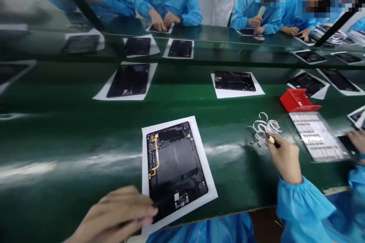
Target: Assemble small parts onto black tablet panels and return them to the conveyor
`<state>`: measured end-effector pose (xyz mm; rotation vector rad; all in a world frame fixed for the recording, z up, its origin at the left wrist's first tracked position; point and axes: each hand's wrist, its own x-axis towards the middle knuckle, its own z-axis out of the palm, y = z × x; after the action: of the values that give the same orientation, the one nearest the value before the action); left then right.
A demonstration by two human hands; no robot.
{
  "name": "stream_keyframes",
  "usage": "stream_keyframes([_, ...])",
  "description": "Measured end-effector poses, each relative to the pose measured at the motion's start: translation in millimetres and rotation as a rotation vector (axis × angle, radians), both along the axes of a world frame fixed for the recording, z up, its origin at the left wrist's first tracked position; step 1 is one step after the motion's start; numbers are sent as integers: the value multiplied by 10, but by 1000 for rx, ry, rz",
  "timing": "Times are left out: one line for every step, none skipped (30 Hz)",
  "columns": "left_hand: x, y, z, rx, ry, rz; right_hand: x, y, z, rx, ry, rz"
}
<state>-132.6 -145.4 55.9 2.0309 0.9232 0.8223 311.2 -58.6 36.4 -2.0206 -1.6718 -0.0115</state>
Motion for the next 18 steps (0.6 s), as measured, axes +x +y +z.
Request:
stream_keyframes([16,142,29,54,-22,26,41,18,-6,-14,-75,-20])
stream_keyframes([38,284,43,86,-42,72,44,26,-12,-9,-136,-44])
stream_keyframes([63,425,39,99,-52,115,2,24,-21,4,-177,-55])
stream_keyframes([87,563,13,90,-46,159,-88,10,-34,30,-195,-47])
stream_keyframes([107,695,-34,71,-35,198,-224,-15,-53,75,-191,-14])
stream_keyframes([123,818,-99,45,-20,226,-400,-48,-79,70,-165,93])
stream_keyframes([133,927,-179,16,-3,242,-608,-87,-111,86,-114,220])
stream_keyframes([137,1020,-266,-10,12,251,-832,-128,-149,62,-44,403])
stream_keyframes([138,1095,-352,-36,26,257,-1058,-166,-190,2,16,569])
stream_keyframes([137,1151,-433,-56,38,262,-1270,-196,-232,-64,57,716])
stream_keyframes([136,1189,-502,-69,48,267,-1456,-216,-274,-100,74,828])
stream_keyframes([136,1211,-555,-75,55,274,-1607,-225,-314,-131,74,918])
stream_keyframes([138,1221,-593,-76,61,281,-1717,-224,-351,-147,70,985])
stream_keyframes([142,1223,-616,-74,68,287,-1788,-217,-382,-153,61,1029])
stream_keyframes([148,1219,-627,-70,78,292,-1826,-208,-408,-153,55,1056])
stream_keyframes([155,1214,-629,-66,94,297,-1837,-198,-429,-152,53,1071])
stream_keyframes([164,1208,-627,-61,118,302,-1831,-189,-444,-152,54,1075])
stream_keyframes([172,1203,-623,-53,144,310,-1814,-185,-455,-156,56,1078])
